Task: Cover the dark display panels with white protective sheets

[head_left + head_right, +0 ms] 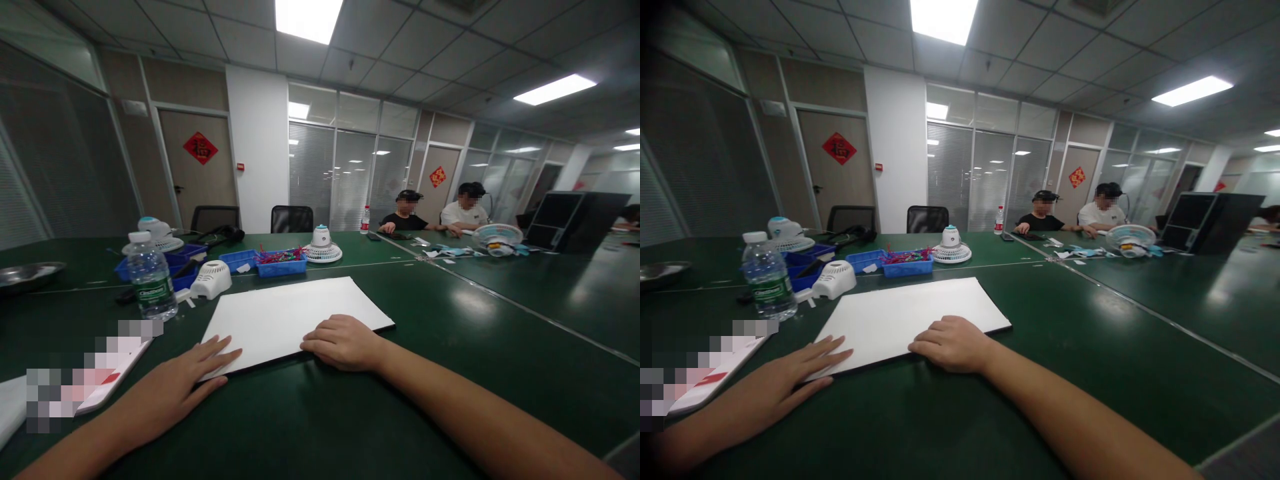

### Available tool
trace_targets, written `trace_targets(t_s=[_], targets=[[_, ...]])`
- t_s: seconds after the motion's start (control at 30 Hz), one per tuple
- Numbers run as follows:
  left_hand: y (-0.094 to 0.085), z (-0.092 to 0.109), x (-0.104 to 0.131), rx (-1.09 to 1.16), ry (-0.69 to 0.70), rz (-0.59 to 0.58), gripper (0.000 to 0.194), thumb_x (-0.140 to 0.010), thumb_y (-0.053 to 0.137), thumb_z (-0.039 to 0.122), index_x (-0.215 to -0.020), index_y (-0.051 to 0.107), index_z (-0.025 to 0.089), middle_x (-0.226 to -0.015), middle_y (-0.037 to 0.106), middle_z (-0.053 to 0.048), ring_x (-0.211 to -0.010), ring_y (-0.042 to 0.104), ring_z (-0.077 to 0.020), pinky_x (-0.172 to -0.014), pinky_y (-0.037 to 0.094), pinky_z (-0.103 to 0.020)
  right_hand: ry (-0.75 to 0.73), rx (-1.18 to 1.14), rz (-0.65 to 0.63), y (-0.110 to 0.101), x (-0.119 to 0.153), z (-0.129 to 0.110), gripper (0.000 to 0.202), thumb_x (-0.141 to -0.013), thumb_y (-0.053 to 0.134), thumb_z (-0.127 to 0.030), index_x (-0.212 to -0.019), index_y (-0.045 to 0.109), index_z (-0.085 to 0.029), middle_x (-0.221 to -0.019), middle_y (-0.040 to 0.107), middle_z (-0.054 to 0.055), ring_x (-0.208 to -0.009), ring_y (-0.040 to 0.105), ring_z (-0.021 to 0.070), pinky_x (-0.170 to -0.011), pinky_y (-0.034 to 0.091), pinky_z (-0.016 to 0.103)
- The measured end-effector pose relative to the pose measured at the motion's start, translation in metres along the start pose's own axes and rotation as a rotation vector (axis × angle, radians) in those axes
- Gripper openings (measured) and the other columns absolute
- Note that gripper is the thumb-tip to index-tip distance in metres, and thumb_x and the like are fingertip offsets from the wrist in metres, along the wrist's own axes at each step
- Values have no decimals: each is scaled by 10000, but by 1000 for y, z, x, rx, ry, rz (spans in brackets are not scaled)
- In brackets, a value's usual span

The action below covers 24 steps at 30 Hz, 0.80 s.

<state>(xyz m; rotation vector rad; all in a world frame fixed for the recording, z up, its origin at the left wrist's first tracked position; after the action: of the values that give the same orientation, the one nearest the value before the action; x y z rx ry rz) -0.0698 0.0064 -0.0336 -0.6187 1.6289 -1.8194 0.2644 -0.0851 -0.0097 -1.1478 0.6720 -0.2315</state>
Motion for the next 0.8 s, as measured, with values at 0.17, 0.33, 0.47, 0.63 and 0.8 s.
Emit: trace_targets(t_s=[0.17,0.33,0.47,0.63,0.8], targets=[[-6,6,0,6,-19,-15,492,-957,432,609,-1439,440,509,-1588,368,94,-1449,396,-296,-1163,385,-528,253,-230,1,-2,5,18,595,-889,660,-464,-1404,515,-204,-1401,595,112,-1304,522,232,-1074,397,412],[-4,6,-1,8,-18,-13,487,-967,421,592,-1440,452,481,-1590,363,79,-1445,398,-304,-1158,395,-529,577,-274,-131,9,22,45,867,-703,710,-749,-1391,565,-242,-1540,444,156,-1457,335,352,-1161,260,585],[2,-2,-3,19,27,-7,494,-971,424,584,-1449,450,464,-1594,370,68,-1463,367,-300,-1179,363,-537,417,-135,-49,10,21,45,746,-758,660,-752,-1308,629,-249,-1483,519,134,-1427,393,315,-1182,229,565],[0,-5,-1,8,52,-3,491,-972,417,589,-1448,450,476,-1594,375,66,-1456,381,-299,-1170,379,-538,57,193,114,5,14,32,504,-917,595,-577,-1257,642,-207,-1339,642,124,-1303,530,282,-1119,354,508],[-8,6,5,-86,84,81,510,-975,427,564,-1477,402,474,-1568,433,29,-1416,451,-307,-1133,418,-562,-229,376,145,3,11,19,351,-987,539,-242,-1316,595,-136,-943,751,58,-814,678,154,-759,508,322]])
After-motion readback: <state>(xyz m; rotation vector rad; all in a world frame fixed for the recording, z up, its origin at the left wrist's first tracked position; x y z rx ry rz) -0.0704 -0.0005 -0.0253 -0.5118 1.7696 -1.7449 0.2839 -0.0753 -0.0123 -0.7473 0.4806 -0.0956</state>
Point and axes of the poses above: each hand's wrist, its own x-axis away from the middle knuckle, its own y-axis out of the palm, z = x × y, the point moved 3 cm from there along -x, towards the middle knuckle
